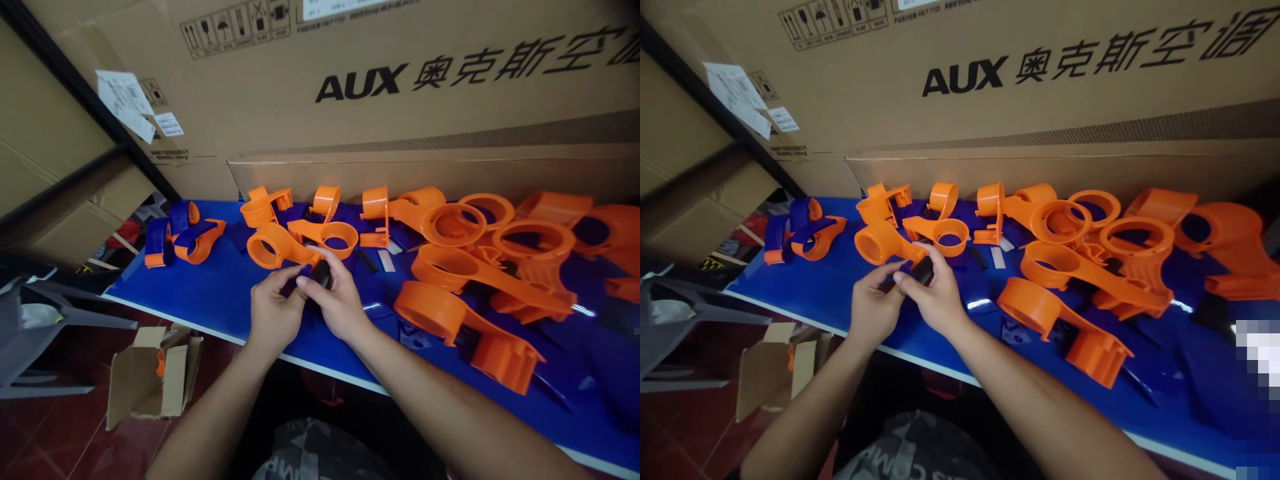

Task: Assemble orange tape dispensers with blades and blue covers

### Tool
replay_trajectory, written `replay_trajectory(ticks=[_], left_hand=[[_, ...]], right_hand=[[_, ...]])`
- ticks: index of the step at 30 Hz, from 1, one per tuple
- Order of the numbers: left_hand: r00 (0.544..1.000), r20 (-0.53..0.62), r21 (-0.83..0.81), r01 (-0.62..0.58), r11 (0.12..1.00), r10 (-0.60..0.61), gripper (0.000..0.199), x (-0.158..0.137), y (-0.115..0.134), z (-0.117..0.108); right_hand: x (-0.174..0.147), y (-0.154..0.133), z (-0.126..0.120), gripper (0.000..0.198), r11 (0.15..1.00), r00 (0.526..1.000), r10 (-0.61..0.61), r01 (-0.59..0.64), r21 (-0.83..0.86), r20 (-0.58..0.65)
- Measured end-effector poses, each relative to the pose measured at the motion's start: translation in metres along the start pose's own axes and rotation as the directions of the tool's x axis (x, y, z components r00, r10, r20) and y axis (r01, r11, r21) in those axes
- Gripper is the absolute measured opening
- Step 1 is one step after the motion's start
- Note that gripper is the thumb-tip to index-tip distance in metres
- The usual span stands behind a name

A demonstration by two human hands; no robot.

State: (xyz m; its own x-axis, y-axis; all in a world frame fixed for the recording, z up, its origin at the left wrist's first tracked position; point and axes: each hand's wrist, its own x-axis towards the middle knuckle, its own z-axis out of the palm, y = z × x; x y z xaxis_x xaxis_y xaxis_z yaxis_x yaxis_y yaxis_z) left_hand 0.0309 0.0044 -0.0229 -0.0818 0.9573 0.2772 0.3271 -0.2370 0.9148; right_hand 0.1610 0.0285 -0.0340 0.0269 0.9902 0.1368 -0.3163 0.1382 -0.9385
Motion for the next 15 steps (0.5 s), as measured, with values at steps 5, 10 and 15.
replay_trajectory(ticks=[5, 10, 15], left_hand=[[0.992, 0.101, 0.013, -0.079, 0.997, 0.077, 0.034, 0.003, 0.007, -0.012], [0.949, -0.251, 0.19, -0.147, 0.971, 0.193, 0.025, 0.029, -0.017, -0.032], [0.881, 0.266, 0.534, -0.472, 0.701, 0.391, 0.038, 0.101, -0.026, -0.008]], right_hand=[[0.006, 0.0, 0.001, 0.049, 0.98, 0.994, 0.109, -0.105, 0.172, -0.014], [0.01, -0.012, -0.001, 0.049, 0.916, 0.984, 0.149, -0.099, 0.39, -0.101], [0.011, -0.027, -0.005, 0.042, 0.872, 0.986, 0.056, 0.029, 0.489, -0.16]])
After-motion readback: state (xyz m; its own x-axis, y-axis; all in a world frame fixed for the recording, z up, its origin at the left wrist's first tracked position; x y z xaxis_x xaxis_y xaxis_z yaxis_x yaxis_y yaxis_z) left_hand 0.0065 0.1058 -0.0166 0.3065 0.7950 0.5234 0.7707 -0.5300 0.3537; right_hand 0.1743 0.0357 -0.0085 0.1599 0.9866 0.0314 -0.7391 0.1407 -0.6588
